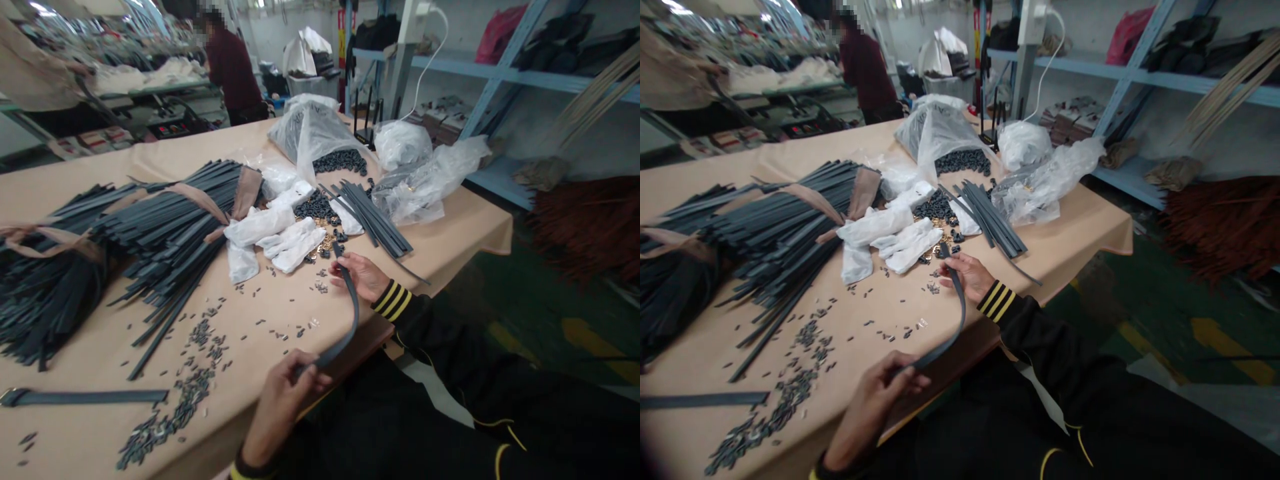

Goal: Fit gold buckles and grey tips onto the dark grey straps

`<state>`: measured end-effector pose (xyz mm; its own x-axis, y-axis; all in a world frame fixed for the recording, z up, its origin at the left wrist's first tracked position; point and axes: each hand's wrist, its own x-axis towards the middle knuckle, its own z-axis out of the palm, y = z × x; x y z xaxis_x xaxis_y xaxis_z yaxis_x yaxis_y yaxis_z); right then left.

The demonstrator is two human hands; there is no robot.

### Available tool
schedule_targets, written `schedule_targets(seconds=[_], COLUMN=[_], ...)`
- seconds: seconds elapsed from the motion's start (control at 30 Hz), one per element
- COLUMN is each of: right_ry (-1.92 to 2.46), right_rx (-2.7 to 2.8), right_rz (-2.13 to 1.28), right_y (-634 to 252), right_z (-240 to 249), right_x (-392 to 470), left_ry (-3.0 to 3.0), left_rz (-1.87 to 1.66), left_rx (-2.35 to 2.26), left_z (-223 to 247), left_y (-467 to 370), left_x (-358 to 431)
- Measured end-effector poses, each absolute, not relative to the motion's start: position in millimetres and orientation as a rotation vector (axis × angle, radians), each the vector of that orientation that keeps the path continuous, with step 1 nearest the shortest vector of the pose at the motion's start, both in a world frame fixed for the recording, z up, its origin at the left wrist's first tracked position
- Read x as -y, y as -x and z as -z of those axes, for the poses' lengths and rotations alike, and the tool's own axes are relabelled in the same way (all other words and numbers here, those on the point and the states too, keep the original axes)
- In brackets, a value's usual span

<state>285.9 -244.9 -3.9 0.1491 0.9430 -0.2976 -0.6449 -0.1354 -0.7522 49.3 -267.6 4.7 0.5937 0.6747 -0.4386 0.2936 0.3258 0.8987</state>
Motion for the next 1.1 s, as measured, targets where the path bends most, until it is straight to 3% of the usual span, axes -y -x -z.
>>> schedule_targets(seconds=[0.13,0.3,0.4,1.1], right_ry=[1.066,1.037,0.989,0.581], right_rx=[0.62,0.726,0.769,0.649], right_rz=[-1.81,-2.18,-2.301,-2.479], right_y=[-265.1,-250.9,-243.8,-281.3], right_z=[2.5,7.0,10.2,27.6], right_x=[233.8,223.5,220.3,234.4], left_ry=[-1.443,-1.305,-1.189,-1.071], left_rz=[-0.056,-0.623,-0.683,-0.66], left_rx=[-0.727,-1.208,-1.161,-1.291], left_z=[-4.8,5.7,12.5,7.4], left_y=[-75.8,-70.3,-69.0,-53.4], left_x=[291.4,234.2,205.4,178.3])
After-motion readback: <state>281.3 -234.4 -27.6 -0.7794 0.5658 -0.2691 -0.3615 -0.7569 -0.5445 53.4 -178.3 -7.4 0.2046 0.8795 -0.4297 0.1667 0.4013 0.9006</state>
